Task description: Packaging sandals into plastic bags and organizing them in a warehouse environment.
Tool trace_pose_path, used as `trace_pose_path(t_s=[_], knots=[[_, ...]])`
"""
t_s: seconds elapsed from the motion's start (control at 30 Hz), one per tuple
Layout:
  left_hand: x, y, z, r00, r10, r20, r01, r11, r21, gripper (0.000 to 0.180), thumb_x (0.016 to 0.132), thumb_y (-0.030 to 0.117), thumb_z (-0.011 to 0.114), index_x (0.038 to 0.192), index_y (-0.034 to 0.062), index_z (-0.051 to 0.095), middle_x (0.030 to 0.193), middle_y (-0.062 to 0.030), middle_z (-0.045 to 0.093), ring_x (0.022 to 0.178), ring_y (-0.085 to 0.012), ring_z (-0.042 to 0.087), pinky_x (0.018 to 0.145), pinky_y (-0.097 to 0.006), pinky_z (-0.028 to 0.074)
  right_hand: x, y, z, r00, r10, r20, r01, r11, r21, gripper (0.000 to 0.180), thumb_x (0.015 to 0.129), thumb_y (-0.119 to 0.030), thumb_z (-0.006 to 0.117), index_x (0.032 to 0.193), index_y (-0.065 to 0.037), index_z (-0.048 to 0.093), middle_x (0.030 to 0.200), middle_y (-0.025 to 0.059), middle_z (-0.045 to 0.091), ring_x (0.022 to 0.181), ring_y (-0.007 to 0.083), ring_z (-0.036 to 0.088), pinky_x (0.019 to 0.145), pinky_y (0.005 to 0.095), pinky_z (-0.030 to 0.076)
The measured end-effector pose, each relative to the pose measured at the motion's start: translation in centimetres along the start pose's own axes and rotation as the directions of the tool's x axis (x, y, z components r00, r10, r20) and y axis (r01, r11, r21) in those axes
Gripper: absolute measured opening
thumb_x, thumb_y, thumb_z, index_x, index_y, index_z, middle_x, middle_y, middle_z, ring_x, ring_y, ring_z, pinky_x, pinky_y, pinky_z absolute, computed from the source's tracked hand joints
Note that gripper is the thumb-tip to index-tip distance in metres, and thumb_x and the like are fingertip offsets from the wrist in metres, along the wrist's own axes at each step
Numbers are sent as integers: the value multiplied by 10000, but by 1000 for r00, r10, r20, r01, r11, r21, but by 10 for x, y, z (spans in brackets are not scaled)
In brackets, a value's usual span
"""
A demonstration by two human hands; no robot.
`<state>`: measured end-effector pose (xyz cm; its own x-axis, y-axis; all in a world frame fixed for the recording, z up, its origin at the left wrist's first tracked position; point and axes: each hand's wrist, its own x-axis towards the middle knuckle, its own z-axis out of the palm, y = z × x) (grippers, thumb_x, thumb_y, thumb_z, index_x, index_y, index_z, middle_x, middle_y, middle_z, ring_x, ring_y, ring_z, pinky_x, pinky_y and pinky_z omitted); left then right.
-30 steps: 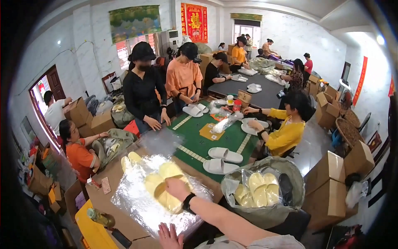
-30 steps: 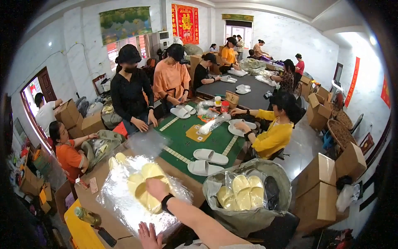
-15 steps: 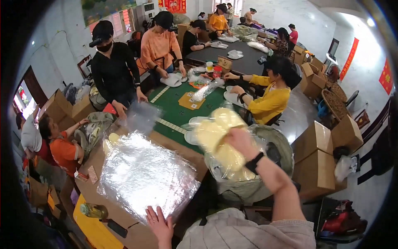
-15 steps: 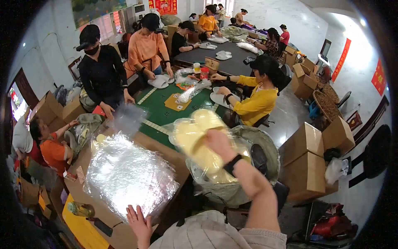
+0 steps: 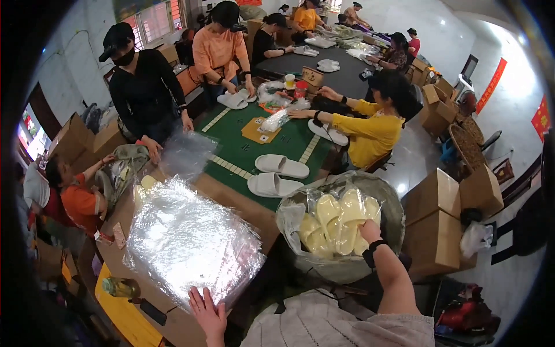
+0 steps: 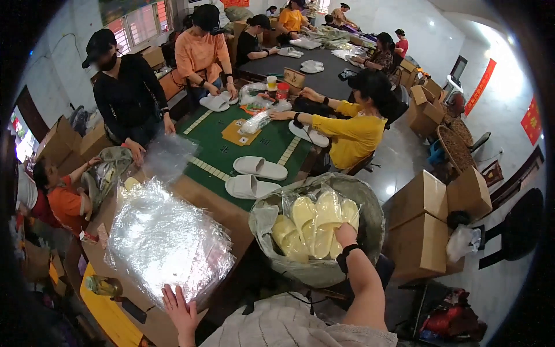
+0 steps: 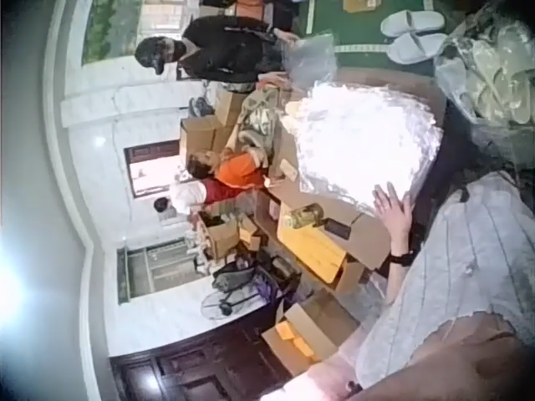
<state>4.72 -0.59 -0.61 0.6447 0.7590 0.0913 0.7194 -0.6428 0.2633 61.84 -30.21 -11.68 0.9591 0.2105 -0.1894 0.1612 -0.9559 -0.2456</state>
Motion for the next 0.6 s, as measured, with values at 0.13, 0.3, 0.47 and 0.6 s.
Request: trace_pose_path(t_s=[0.13,0.3,0.47,0.6], knots=[[-8,-4,0,999,-52,-10,52,998,22,694,929,348,607,1513,57,372,1606,-267,213,1471,-490,201,1167,-600,218,-8,-53,-55,981,-99,169,139,960,-244,416,811,-448,681,929,-55,754,964,164,734,902,367,702,748,448,554],[-1,4,-8,995,-98,18,98,995,19,691,923,347,619,1512,73,382,1613,-251,216,1476,-474,210,1163,-590,227,-14,-142,-120,942,-331,59,336,917,-213,375,804,-437,711,881,-71,739,944,139,731,873,342,699,731,447,542],[2,-1,2,996,-88,-21,87,996,-24,688,896,379,651,1493,120,427,1604,-247,252,1465,-465,251,1144,-603,239,43,-220,-56,805,-576,-138,579,716,389,202,823,-227,721,932,-61,684,866,130,694,819,308,683,702,408,538],[-6,-11,8,992,-119,-52,119,993,0,681,883,397,662,1474,130,454,1600,-240,267,1461,-461,262,1136,-609,244,92,-288,20,736,-675,-58,661,697,279,327,780,-183,747,1077,-64,676,1016,122,696,927,287,672,804,387,544]])
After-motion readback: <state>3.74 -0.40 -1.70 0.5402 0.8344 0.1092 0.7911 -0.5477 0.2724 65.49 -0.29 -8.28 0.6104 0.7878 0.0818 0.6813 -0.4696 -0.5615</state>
